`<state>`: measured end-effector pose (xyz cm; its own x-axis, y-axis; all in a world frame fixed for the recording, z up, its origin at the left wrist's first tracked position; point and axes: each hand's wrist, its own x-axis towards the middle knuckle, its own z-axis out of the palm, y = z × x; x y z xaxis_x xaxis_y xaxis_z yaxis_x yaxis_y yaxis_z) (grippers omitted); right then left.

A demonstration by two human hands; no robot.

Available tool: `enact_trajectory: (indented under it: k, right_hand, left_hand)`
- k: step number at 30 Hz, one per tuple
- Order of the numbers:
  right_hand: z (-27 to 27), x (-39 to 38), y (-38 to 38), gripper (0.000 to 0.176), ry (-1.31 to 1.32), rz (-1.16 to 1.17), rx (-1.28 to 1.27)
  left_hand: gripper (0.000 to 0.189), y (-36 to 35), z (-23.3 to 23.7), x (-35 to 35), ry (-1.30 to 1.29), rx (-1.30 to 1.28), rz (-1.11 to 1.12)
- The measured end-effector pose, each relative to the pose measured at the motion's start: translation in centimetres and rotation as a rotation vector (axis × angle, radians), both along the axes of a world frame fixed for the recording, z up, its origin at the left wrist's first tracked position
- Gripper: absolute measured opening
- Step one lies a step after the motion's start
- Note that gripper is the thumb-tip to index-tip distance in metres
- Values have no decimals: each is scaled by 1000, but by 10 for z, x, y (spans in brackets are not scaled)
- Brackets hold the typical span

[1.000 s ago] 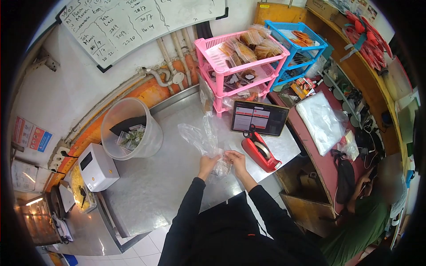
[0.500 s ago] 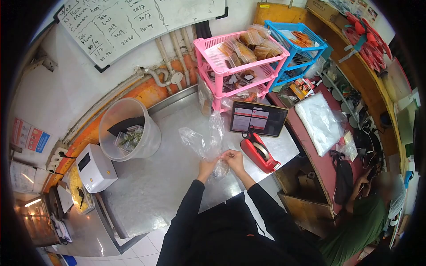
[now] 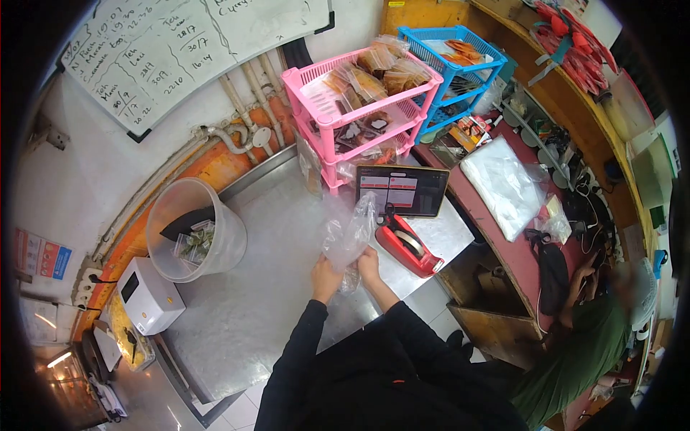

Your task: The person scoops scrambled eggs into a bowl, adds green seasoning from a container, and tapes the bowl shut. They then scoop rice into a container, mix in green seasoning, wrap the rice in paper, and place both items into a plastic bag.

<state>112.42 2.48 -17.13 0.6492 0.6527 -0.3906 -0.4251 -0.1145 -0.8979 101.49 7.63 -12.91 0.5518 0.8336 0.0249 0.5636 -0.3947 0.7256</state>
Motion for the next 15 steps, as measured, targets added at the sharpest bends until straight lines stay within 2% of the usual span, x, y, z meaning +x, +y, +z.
enact_trajectory:
  k: [3, 5, 7, 8, 10, 11, 13, 15]
  right_hand:
    - [-1, 3, -3, 17, 59, 20, 40]
    - [7, 4, -6, 15, 81, 32, 44]
    - [17, 5, -13, 9, -800, 266, -225]
    - [21, 7, -15, 9, -798, 265, -224]
    - [31, 13, -18, 6, -1133, 421, -279]
    - [41, 14, -20, 6, -1134, 416, -278]
    - [59, 16, -25, 6, -1119, 633, -402]
    - [63, 23, -39, 6, -1226, 637, -316]
  left_hand:
    - [38, 4, -10, -2, 55, 43, 81]
    - [37, 9, -20, -3, -35, -202, 113]
    - [37, 8, -34, -1, -76, -191, 146]
    - [37, 7, -41, 0, -121, -182, 183]
    - [37, 8, -53, 2, -144, -192, 197]
    - [37, 8, -48, 5, -170, -203, 212]
    - [33, 0, -26, 13, -94, -137, 203]
    - [29, -4, -6, 15, -17, -73, 189]
